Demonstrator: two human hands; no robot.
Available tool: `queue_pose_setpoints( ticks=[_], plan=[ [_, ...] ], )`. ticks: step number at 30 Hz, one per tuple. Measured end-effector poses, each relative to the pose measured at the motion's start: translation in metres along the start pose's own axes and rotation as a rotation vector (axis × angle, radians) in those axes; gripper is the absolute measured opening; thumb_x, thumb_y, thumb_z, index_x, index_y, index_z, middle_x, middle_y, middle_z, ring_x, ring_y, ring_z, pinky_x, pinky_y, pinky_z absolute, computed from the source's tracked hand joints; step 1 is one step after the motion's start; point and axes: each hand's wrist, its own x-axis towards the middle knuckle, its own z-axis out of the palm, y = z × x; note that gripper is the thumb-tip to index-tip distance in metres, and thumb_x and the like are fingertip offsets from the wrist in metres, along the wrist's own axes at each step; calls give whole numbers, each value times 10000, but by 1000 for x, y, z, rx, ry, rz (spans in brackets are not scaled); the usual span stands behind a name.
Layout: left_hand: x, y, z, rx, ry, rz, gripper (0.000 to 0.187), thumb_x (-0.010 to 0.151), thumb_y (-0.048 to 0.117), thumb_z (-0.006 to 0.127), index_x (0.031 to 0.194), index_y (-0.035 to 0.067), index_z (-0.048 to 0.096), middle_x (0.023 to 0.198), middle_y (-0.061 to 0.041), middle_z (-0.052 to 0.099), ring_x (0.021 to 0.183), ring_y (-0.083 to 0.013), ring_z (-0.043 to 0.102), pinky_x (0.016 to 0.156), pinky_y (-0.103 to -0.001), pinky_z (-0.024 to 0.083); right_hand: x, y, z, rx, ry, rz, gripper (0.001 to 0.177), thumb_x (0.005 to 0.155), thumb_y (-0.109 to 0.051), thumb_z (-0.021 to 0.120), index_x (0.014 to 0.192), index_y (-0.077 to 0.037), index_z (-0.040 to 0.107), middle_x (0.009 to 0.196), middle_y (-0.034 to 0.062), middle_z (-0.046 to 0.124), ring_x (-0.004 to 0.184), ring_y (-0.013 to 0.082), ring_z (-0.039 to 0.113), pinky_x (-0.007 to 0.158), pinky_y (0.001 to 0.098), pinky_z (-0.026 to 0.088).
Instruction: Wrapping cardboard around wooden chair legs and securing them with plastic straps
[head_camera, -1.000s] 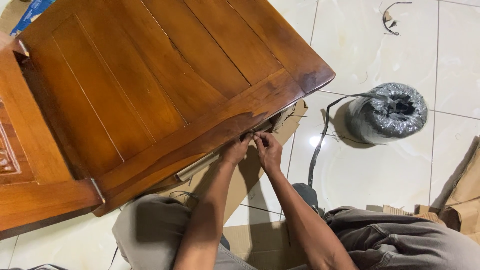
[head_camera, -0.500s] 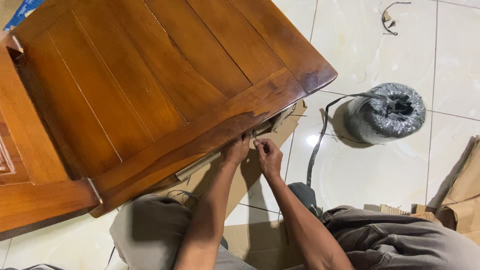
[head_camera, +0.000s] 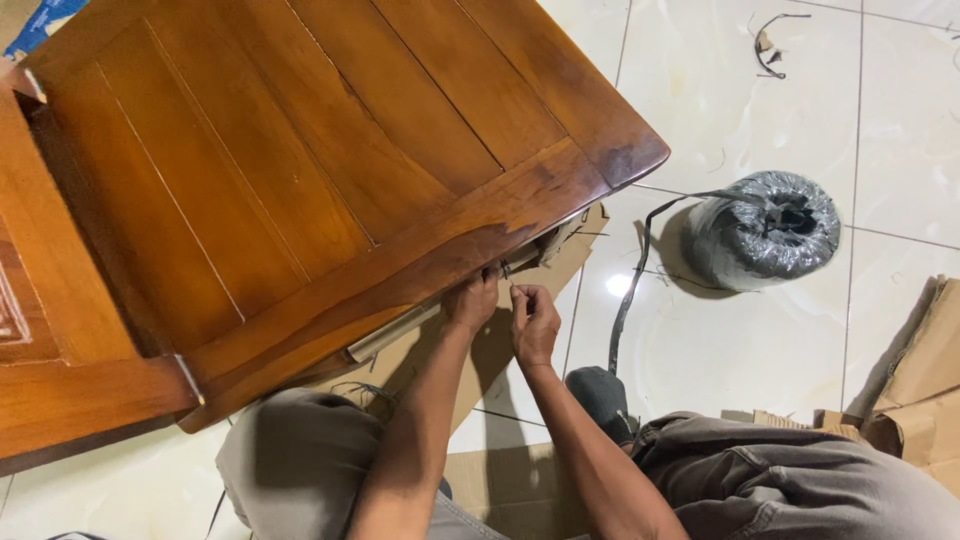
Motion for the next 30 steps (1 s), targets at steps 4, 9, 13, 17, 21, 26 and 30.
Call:
queue_pose_setpoints(
  ticks=[4, 9, 13, 17, 21, 26, 30],
  plan=[
    [8, -12, -14, 321, -192, 246, 345, 914, 297, 507, 1131, 164, 740, 1118, -147, 709, 1053, -362, 666, 886, -542, 557, 2, -6, 0, 64, 102, 3, 134, 1001, -254, 717, 934, -138, 720, 711, 81, 652, 682, 179, 625, 674, 326, 534],
    [14, -8, -9, 574, -391, 519, 438, 1010, 343, 416, 1281, 164, 709, 1376, -107, 628, 1324, -327, 537, 938, -503, 541, 9, -12, -8, 78, 153, 7, 155, 1018, -263, 696, 963, -119, 716, 730, 85, 650, 702, 187, 618, 684, 347, 536],
    [-16, -2, 51, -12, 21, 10, 245, 945, 306, 565, 1064, 234, 767, 908, -150, 728, 833, -348, 707, 700, -477, 544, 12, 3, -7, 114, 191, 79, 177, 1024, -273, 693, 977, -102, 703, 764, 86, 672, 739, 191, 615, 697, 364, 536],
    [-31, -8, 88, 139, -11, 229, 367, 864, 179, 492, 1091, 213, 779, 1144, -58, 733, 684, -328, 667, 586, -506, 531, 11, 26, -4, 87, 226, 166, 217, 1039, -368, 661, 967, -165, 686, 802, 33, 714, 792, 187, 664, 750, 361, 550],
    [8, -10, -45, -39, 60, 13, 323, 881, 224, 491, 1101, 186, 725, 822, -283, 557, 616, -442, 582, 401, -491, 479, -3, 38, -6, 26, 197, 206, 270, 1045, -425, 635, 978, -167, 679, 837, 45, 737, 837, 234, 688, 788, 417, 546],
    [68, -18, -231, -1002, 52, -571, 198, 922, 69, 557, 1028, -34, 689, 926, -287, 674, 913, -506, 656, 822, -553, 536, -30, 44, -10, -72, 115, 237, 258, 1067, -376, 580, 993, -147, 675, 855, 88, 736, 883, 303, 705, 821, 462, 541],
    [15, -31, -215, -1095, -41, -717, 212, 947, 139, 617, 1071, 112, 787, 973, -156, 759, 963, -364, 722, 850, -453, 578, -50, 58, -8, -164, 36, 242, 250, 1062, -364, 569, 992, -148, 672, 868, 97, 740, 905, 335, 714, 825, 486, 539]
  ],
)
